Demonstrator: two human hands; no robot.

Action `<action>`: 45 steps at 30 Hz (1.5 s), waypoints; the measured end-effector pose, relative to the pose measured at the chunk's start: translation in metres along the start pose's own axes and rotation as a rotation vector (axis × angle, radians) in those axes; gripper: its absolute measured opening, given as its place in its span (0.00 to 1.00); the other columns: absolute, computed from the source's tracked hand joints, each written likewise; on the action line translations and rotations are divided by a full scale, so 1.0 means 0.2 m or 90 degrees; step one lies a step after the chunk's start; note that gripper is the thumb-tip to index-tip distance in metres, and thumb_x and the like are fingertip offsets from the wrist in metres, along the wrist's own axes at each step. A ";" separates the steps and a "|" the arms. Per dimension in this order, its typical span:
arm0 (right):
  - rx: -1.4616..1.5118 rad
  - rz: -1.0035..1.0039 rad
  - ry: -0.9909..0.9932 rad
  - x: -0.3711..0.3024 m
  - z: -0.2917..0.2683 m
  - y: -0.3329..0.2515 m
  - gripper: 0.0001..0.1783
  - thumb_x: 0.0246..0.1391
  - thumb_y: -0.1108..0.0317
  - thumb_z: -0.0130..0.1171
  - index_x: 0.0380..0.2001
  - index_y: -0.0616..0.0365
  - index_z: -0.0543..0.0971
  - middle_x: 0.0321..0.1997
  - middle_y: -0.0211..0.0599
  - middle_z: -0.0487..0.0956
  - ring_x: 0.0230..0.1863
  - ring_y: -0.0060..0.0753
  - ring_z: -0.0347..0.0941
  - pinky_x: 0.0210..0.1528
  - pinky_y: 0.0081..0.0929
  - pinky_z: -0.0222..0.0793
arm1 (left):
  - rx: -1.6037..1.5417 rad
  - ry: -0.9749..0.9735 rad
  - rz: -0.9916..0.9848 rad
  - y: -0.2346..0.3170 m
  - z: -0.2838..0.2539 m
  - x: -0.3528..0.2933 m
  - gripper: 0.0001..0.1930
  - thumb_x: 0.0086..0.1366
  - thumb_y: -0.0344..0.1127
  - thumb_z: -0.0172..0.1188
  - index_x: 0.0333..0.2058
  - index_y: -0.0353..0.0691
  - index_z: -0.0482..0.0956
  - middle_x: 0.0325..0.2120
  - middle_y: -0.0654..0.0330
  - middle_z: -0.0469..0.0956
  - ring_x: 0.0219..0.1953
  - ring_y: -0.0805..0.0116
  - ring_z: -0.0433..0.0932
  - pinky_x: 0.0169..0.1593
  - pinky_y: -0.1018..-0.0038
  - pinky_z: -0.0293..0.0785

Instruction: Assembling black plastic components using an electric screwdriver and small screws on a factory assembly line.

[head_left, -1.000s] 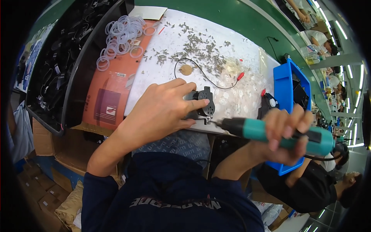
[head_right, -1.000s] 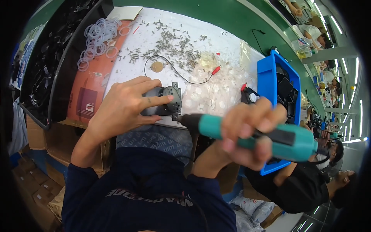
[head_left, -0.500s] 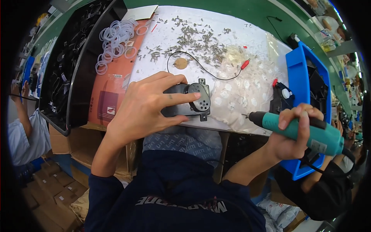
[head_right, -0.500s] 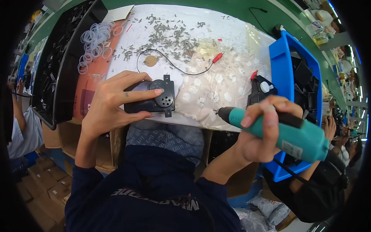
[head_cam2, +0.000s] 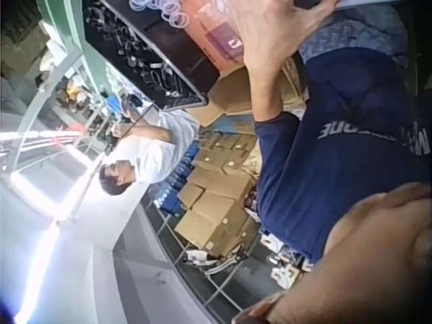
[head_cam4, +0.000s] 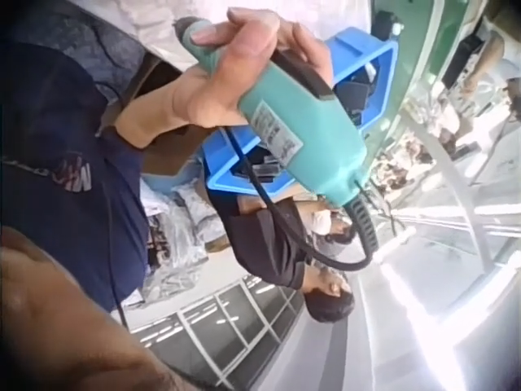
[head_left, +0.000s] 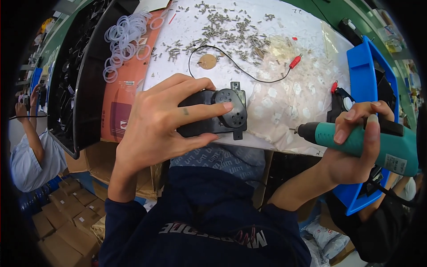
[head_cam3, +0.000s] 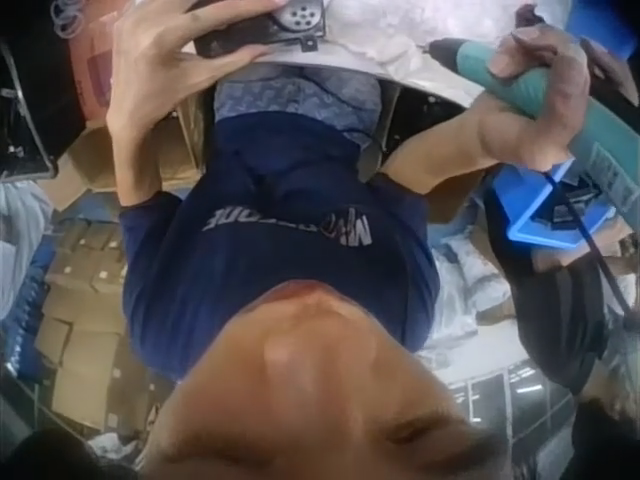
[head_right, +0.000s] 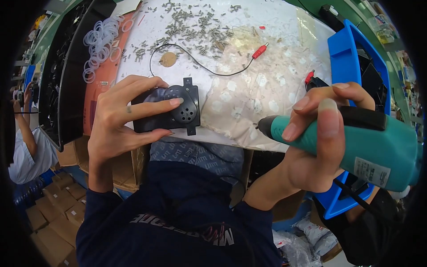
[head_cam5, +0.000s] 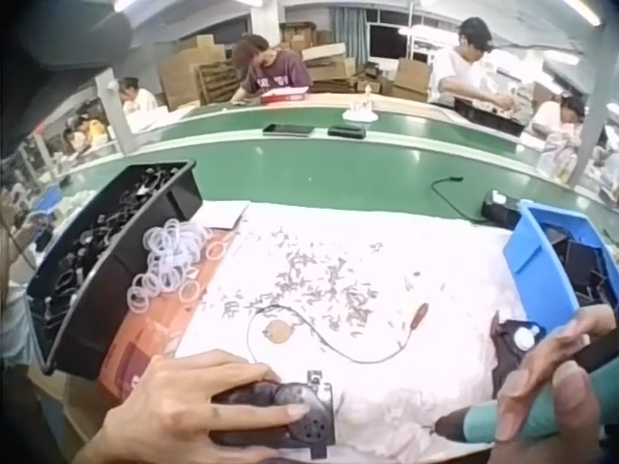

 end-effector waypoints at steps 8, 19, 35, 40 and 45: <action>-0.030 -0.010 -0.022 0.00 0.02 -0.02 0.20 0.53 0.67 0.50 0.45 0.71 0.65 0.26 0.49 0.74 0.12 0.23 0.62 0.18 0.16 0.60 | -0.023 -0.015 -0.043 -0.01 0.00 0.00 0.31 0.28 0.32 0.73 0.40 0.51 0.85 0.39 0.56 0.79 0.37 0.59 0.78 0.36 0.70 0.75; -0.030 0.030 -0.033 0.00 0.04 0.02 0.18 0.57 0.67 0.47 0.46 0.69 0.66 0.29 0.46 0.72 0.17 0.22 0.65 0.25 0.18 0.62 | -0.037 -0.007 -0.049 -0.02 0.01 -0.01 0.31 0.28 0.31 0.73 0.40 0.51 0.84 0.39 0.57 0.78 0.35 0.60 0.77 0.34 0.71 0.76; -0.080 0.024 0.055 0.01 0.03 0.02 0.15 0.57 0.67 0.49 0.43 0.69 0.68 0.27 0.43 0.71 0.16 0.21 0.62 0.22 0.16 0.59 | -0.032 0.036 -0.005 -0.01 -0.01 -0.01 0.30 0.28 0.32 0.73 0.39 0.49 0.84 0.38 0.56 0.79 0.33 0.59 0.77 0.30 0.71 0.75; -0.082 0.030 0.034 0.01 0.00 0.02 0.15 0.57 0.67 0.48 0.42 0.69 0.68 0.27 0.44 0.72 0.16 0.21 0.64 0.22 0.14 0.60 | -0.061 0.047 -0.018 -0.04 -0.02 -0.05 0.29 0.30 0.33 0.73 0.40 0.49 0.84 0.39 0.56 0.79 0.35 0.59 0.77 0.33 0.70 0.76; -0.114 0.030 0.015 0.02 0.02 0.01 0.14 0.58 0.67 0.47 0.42 0.68 0.68 0.27 0.44 0.72 0.16 0.21 0.65 0.22 0.13 0.61 | -0.085 0.070 -0.026 -0.09 -0.02 -0.09 0.30 0.32 0.32 0.74 0.42 0.51 0.84 0.41 0.57 0.79 0.37 0.59 0.77 0.35 0.70 0.77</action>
Point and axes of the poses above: each hand's wrist, its own x-axis towards the middle knuckle, its own z-axis out of the palm, y = z × x, the point moved 10 cm from there along x, towards the middle knuckle
